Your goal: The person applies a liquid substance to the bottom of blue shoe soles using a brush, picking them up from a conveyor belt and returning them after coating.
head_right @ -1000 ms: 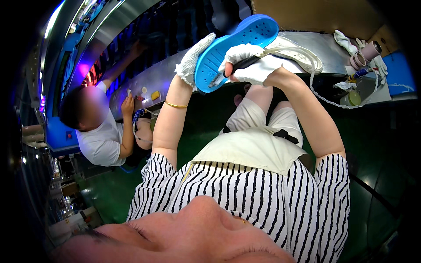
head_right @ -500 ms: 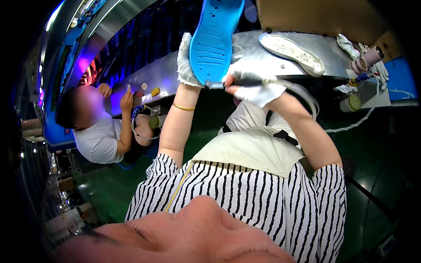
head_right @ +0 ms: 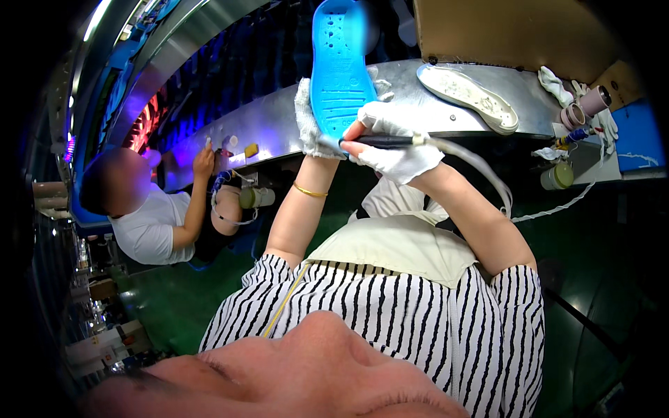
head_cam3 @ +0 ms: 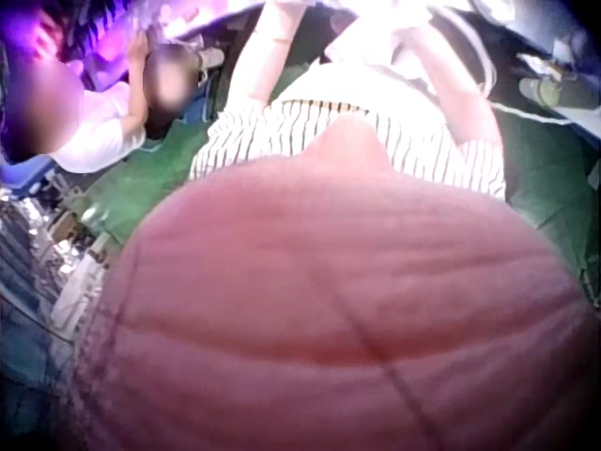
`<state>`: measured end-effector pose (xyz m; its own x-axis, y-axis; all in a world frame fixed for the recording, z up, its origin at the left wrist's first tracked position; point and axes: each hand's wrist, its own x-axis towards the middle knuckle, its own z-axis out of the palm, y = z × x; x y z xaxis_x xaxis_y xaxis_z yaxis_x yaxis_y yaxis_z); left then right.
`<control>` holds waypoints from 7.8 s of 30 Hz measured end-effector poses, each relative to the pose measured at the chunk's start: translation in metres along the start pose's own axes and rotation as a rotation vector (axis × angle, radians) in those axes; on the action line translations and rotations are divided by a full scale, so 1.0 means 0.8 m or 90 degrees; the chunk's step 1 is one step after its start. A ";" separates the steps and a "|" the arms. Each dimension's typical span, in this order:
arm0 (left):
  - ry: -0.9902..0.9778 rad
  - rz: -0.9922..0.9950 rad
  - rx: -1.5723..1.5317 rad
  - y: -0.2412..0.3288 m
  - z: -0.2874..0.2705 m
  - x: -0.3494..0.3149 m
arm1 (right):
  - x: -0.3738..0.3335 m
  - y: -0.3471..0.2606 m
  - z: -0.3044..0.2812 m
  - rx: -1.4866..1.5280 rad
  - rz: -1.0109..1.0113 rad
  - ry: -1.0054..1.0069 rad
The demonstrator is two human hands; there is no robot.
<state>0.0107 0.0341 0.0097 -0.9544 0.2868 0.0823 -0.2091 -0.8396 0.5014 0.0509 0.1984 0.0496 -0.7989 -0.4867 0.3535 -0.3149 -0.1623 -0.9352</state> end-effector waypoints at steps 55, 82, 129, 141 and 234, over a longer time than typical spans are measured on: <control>0.046 0.032 -0.057 -0.012 0.000 -0.009 | 0.000 -0.005 -0.029 -0.342 -0.297 -0.007; -0.131 -0.087 0.131 0.042 0.084 0.025 | 0.020 -0.027 -0.099 -0.078 -0.289 0.413; -0.046 -0.090 0.007 0.057 0.034 -0.014 | -0.026 0.014 -0.083 0.212 0.121 0.290; 0.033 -0.061 -0.145 -0.040 0.037 -0.041 | -0.002 0.012 -0.049 0.029 -0.015 0.234; 0.163 -0.251 0.537 0.052 0.007 0.023 | -0.001 0.023 -0.021 -0.167 -0.020 -0.171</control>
<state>-0.0146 0.0074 0.0370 -0.8867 0.2837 -0.3651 -0.3983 -0.0675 0.9148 0.0371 0.2106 0.0325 -0.6346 -0.6986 0.3306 -0.4856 0.0276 -0.8738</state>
